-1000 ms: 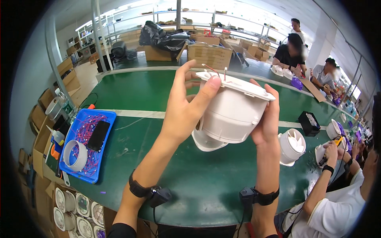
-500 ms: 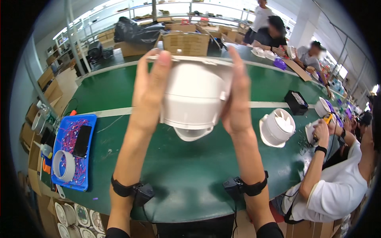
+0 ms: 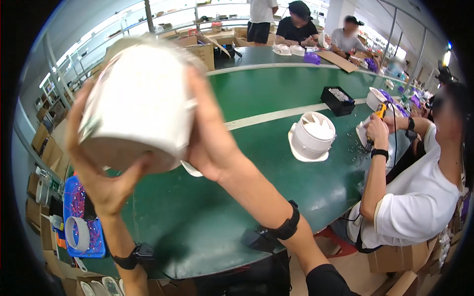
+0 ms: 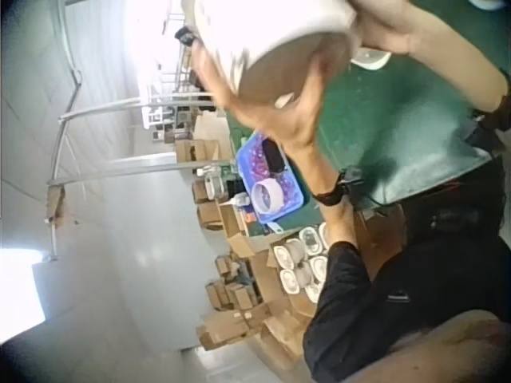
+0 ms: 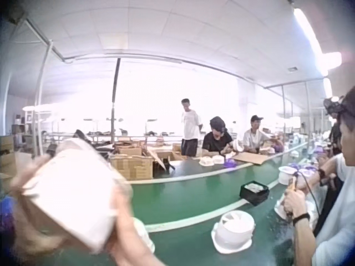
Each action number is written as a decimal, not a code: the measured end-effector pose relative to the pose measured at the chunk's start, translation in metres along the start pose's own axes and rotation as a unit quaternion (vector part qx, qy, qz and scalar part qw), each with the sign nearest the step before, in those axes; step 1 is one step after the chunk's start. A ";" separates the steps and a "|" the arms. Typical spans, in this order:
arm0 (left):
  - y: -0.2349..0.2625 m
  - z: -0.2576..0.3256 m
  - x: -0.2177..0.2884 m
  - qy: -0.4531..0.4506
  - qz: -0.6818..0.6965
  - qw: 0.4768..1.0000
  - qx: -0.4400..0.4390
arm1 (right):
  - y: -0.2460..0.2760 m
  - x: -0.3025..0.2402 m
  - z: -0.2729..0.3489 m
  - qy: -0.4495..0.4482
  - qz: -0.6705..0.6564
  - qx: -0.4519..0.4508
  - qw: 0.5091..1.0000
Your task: The person assembles white plastic fan units on a green workbench. They pick up fan housings and internal motor assemblies, fit them together, and rotate the units to inspect the fit and alignment. The person handles the components by hand, repeatedly checking the assembly from different angles before placing them on the table.
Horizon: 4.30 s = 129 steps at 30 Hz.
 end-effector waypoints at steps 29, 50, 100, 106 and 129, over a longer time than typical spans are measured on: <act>0.012 0.115 0.064 0.159 0.005 0.876 -0.456 | 0.149 0.036 -0.042 0.296 0.841 -0.103 0.442; 0.130 0.177 0.078 0.227 -0.041 0.953 -0.196 | 0.204 -0.048 0.018 0.120 0.818 -0.108 0.552; 0.736 0.379 0.156 0.476 -0.538 0.696 0.026 | 0.108 0.101 0.129 0.193 0.610 -0.386 0.665; 0.745 0.341 0.189 0.367 -0.711 0.600 0.003 | 0.096 0.097 0.131 0.187 0.619 -0.378 0.663; 0.143 0.115 0.010 0.242 -0.139 0.876 -0.392 | 0.103 0.093 0.134 0.245 0.589 -0.224 0.737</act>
Point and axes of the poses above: each hand's wrist, its own z-axis away from the middle knuckle, its own y-axis out of the back of the hand, x = y × z, the point moved 1 cm from there along -z, towards the middle knuckle, and after that the axes turned 11 degrees about x, right-handed, at the moved point
